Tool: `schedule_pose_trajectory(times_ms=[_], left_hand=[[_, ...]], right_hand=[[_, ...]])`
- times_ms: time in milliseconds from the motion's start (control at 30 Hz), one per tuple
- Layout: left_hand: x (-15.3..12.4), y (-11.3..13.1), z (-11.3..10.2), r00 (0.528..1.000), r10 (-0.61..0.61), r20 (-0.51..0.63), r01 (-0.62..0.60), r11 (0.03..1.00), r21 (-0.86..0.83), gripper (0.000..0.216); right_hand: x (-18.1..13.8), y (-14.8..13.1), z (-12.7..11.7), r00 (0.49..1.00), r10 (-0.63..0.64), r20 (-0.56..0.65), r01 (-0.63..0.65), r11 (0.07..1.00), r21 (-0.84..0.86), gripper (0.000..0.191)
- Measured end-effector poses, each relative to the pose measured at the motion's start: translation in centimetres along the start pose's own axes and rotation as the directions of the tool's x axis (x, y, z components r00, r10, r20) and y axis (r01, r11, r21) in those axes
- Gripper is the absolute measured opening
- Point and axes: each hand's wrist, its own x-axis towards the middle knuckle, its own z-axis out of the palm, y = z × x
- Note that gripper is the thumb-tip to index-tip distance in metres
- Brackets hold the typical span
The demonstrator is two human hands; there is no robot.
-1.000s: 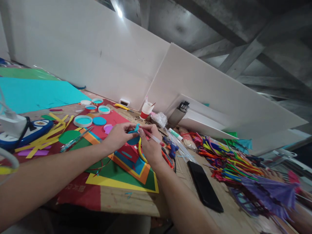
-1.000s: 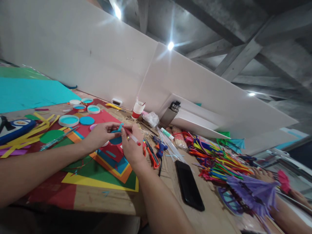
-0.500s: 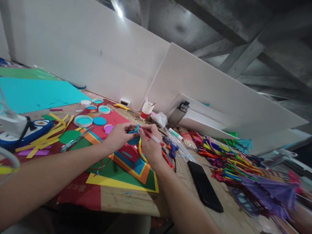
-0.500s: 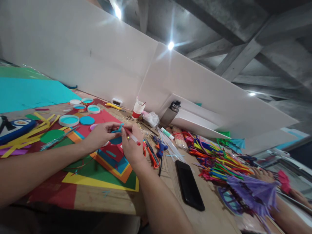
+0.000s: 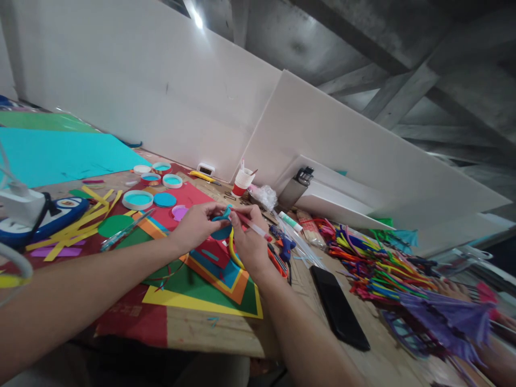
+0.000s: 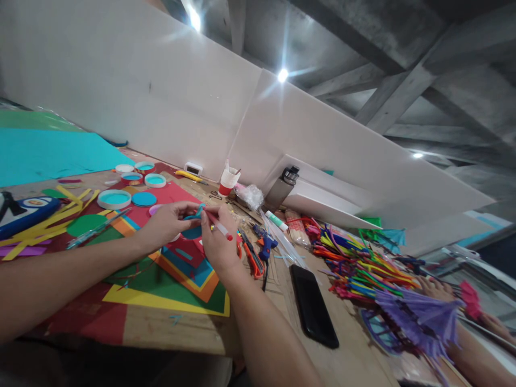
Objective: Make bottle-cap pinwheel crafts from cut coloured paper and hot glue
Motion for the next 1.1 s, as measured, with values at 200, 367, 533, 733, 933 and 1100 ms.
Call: schedule_pose_trajectory(times_ms=[200, 367, 533, 733, 933, 1100], left_hand=[[0.09, -0.07, -0.02, 1.0, 0.008, -0.005, -0.008, 1.0, 0.001, 0.046], [0.11, -0.13, -0.02, 1.0, 0.015, 0.006, -0.015, 1.0, 0.014, 0.044], [0.05, -0.07, 0.03, 1.0, 0.018, -0.001, -0.018, 1.0, 0.009, 0.044], [0.05, -0.16, 0.02, 1.0, 0.005, 0.007, -0.005, 1.0, -0.004, 0.044], [0.01, 0.09, 0.07, 1.0, -0.004, -0.002, 0.004, 1.0, -0.001, 0.044], [-0.09, 0.36, 0.12, 1.0, 0.001, 0.009, 0.0, 1.0, -0.005, 0.043]], right_hand=[[0.0, -0.02, 0.02, 1.0, -0.001, -0.001, 0.001, 1.0, -0.002, 0.01], [-0.05, -0.04, 0.02, 1.0, 0.01, 0.004, -0.01, 1.0, -0.011, 0.011], [-0.04, -0.02, 0.0, 1.0, -0.003, -0.003, 0.003, 1.0, -0.016, 0.01], [0.0, -0.11, -0.01, 1.0, 0.006, 0.001, -0.006, 1.0, -0.014, 0.011], [0.01, -0.12, -0.02, 1.0, 0.008, 0.011, -0.008, 1.0, -0.017, 0.012], [-0.03, -0.09, -0.04, 1.0, 0.009, 0.003, -0.009, 0.999, -0.031, 0.012]])
